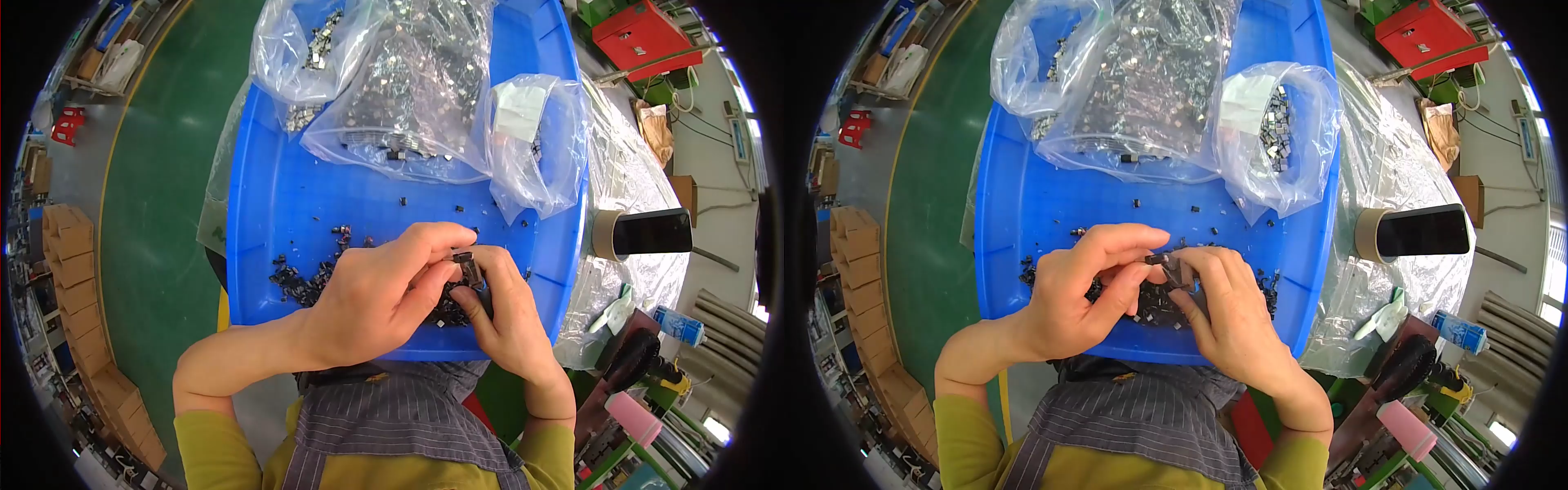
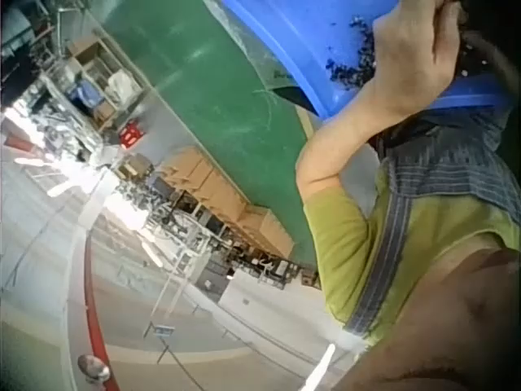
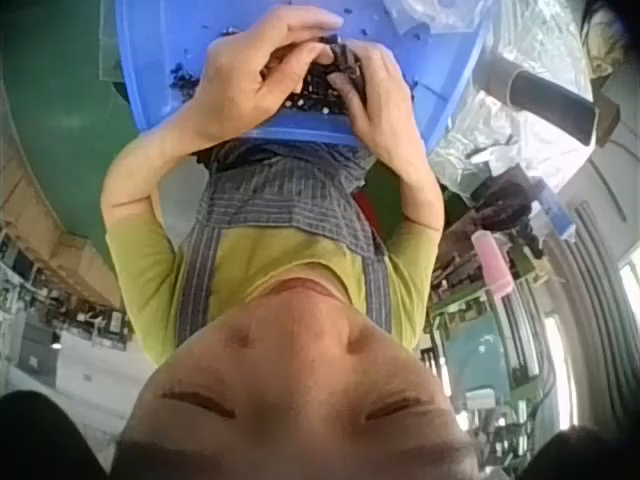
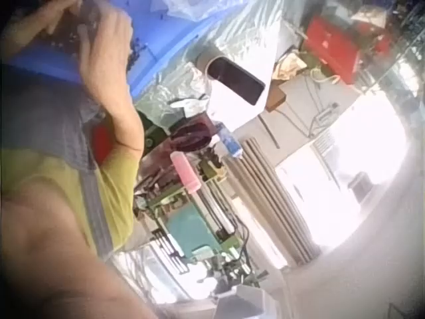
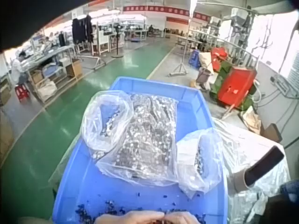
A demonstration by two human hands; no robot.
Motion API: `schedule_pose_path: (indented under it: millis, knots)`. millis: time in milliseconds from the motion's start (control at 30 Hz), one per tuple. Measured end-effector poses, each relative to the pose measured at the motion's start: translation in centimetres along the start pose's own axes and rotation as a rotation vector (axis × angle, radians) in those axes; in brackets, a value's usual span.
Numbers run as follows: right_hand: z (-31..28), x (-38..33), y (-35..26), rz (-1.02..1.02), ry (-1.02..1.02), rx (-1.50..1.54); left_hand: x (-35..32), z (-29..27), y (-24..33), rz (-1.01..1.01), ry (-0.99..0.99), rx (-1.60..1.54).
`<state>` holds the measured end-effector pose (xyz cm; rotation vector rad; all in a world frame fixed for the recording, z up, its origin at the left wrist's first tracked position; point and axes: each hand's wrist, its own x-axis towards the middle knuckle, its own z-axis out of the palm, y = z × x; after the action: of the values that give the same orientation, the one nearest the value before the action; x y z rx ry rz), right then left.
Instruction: Trimming small electronic or plastic components using nippers at a workbench.
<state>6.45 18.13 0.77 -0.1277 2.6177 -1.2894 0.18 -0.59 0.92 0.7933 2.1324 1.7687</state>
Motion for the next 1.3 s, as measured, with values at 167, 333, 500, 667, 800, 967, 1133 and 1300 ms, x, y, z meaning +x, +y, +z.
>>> schedule_pose_path:
  millis: [167,333,500,667,800,967,1133,1300]
  knots:
    - [-0.1,-0.2,-0.3,0.020,-0.012,0.072,-0.1,0.7,-0.3,0.128,0.023,0.090]
    - [-0.4,-0.1,-0.8,0.093,-0.027,0.139,0.0,1.2,-0.4,0.160,0.041,0.116]
    - [-0.3,-0.1,-0.8,0.098,-0.011,0.179,0.1,1.1,-0.1,0.134,0.011,0.130]
    - [-0.3,-0.1,-0.8,0.102,-0.010,0.194,0.2,1.0,-0.1,0.129,0.000,0.125]
    - [-0.3,-0.2,-0.7,0.097,-0.015,0.171,0.0,1.3,-0.6,0.153,0.030,0.121]
    - [-0.2,-0.3,-0.6,0.106,-0.018,0.182,0.1,1.4,-0.6,0.146,0.033,0.110]
    - [-0.2,-0.4,-0.4,0.113,-0.018,0.191,0.2,1.2,-0.3,0.095,-0.008,0.083]
    - [-0.3,-0.6,-0.2,0.115,-0.014,0.179,0.4,1.5,-0.3,0.119,0.018,0.105]
